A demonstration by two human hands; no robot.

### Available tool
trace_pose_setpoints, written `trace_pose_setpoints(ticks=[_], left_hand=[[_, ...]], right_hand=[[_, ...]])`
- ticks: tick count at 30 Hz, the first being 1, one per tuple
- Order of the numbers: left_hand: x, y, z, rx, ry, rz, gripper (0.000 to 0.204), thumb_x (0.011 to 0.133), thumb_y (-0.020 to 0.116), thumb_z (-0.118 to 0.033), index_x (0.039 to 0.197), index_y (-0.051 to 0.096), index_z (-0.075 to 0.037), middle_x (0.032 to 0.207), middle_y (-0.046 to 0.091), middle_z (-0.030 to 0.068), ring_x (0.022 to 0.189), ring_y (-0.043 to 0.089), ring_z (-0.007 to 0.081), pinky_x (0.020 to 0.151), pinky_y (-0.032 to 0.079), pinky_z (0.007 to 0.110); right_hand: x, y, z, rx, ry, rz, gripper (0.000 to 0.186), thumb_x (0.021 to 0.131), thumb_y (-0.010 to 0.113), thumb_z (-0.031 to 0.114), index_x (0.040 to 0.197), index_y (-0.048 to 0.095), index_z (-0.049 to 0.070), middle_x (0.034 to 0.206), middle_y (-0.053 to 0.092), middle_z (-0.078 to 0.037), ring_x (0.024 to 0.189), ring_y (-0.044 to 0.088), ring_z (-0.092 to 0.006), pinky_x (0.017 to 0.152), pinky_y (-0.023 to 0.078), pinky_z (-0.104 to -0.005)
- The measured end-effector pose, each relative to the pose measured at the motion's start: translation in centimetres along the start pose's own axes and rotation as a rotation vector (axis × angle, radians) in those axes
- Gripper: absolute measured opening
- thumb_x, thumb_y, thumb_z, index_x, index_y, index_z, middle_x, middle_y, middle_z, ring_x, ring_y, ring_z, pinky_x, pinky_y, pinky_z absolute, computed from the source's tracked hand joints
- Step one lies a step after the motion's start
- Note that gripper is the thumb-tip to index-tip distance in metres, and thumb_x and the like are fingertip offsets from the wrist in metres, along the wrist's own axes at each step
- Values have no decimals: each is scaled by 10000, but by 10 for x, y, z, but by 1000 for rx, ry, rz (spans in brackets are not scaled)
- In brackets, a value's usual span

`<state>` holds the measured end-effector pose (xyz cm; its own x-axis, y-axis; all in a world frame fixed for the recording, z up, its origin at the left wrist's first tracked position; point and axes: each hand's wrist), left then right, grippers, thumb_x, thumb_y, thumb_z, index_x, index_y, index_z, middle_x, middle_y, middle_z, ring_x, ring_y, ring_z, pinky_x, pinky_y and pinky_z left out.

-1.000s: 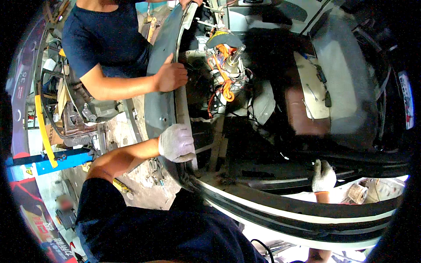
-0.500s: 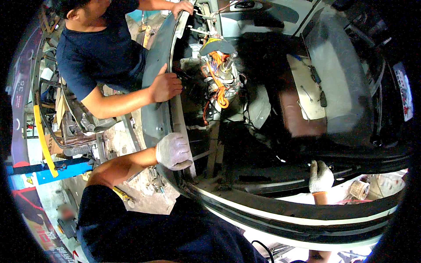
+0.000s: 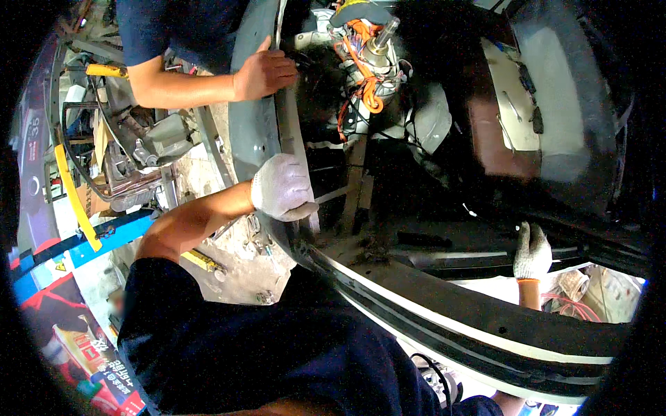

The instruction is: The person works with a colleague to fit a metal reinforcement bar into a car door frame, then moves to the floor to grind the bar with an angle grinder, creating sparks.

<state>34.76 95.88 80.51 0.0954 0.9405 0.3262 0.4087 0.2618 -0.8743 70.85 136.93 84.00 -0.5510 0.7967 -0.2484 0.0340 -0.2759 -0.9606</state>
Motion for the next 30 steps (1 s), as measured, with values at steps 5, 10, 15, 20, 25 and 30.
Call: trace_pose_setpoints(ticks=[5,10,15,20,25,30], left_hand=[[0,0,-2,-21,-3,0,354,701,758,-305,505,517,-137,550,478,26,539,510,250,512,371,386],[2,1,1,-50,7,30,315,636,779,-261,525,508,-146,569,475,9,538,494,246,497,346,384],[2,0,-1,-49,-1,42,366,721,749,-334,509,520,-141,542,454,28,538,512,251,528,387,383],[-8,6,0,-41,-31,85,227,585,766,-262,568,556,-178,589,478,-19,547,499,218,504,365,366],[2,4,5,-40,52,50,308,590,771,-262,534,480,-178,568,437,-20,531,472,217,497,329,365],[-3,6,1,-46,50,-14,320,581,775,-256,530,470,-174,552,412,-12,517,459,216,491,310,366]], right_hand=[[7,12,-13,5,3,23,579,999,540,482,1223,657,-38,1196,676,-247,1133,643,-394,992,481,-400],[6,14,-26,-54,-41,-67,516,1009,521,450,1168,677,-15,1135,678,-256,1046,651,-426,913,508,-426],[6,-9,38,7,-293,-61,258,959,592,248,1031,673,14,1043,690,-230,980,662,-429,820,532,-451],[20,9,210,470,-558,174,202,947,608,174,1052,666,12,973,686,-202,904,667,-373,767,542,-412],[19,110,340,1001,-299,1092,503,973,553,427,1138,661,-35,927,699,-104,828,622,-207,778,504,-351],[-20,125,398,1214,-101,1132,441,984,545,364,1169,630,-27,1079,671,-152,952,591,-202,893,458,-332]])
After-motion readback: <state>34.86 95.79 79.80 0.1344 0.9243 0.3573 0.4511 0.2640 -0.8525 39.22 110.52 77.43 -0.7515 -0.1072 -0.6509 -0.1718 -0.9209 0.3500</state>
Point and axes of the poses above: each hand's wrist, its own x-axis towards the middle knuckle, its own y-axis out of the palm, z = x × y
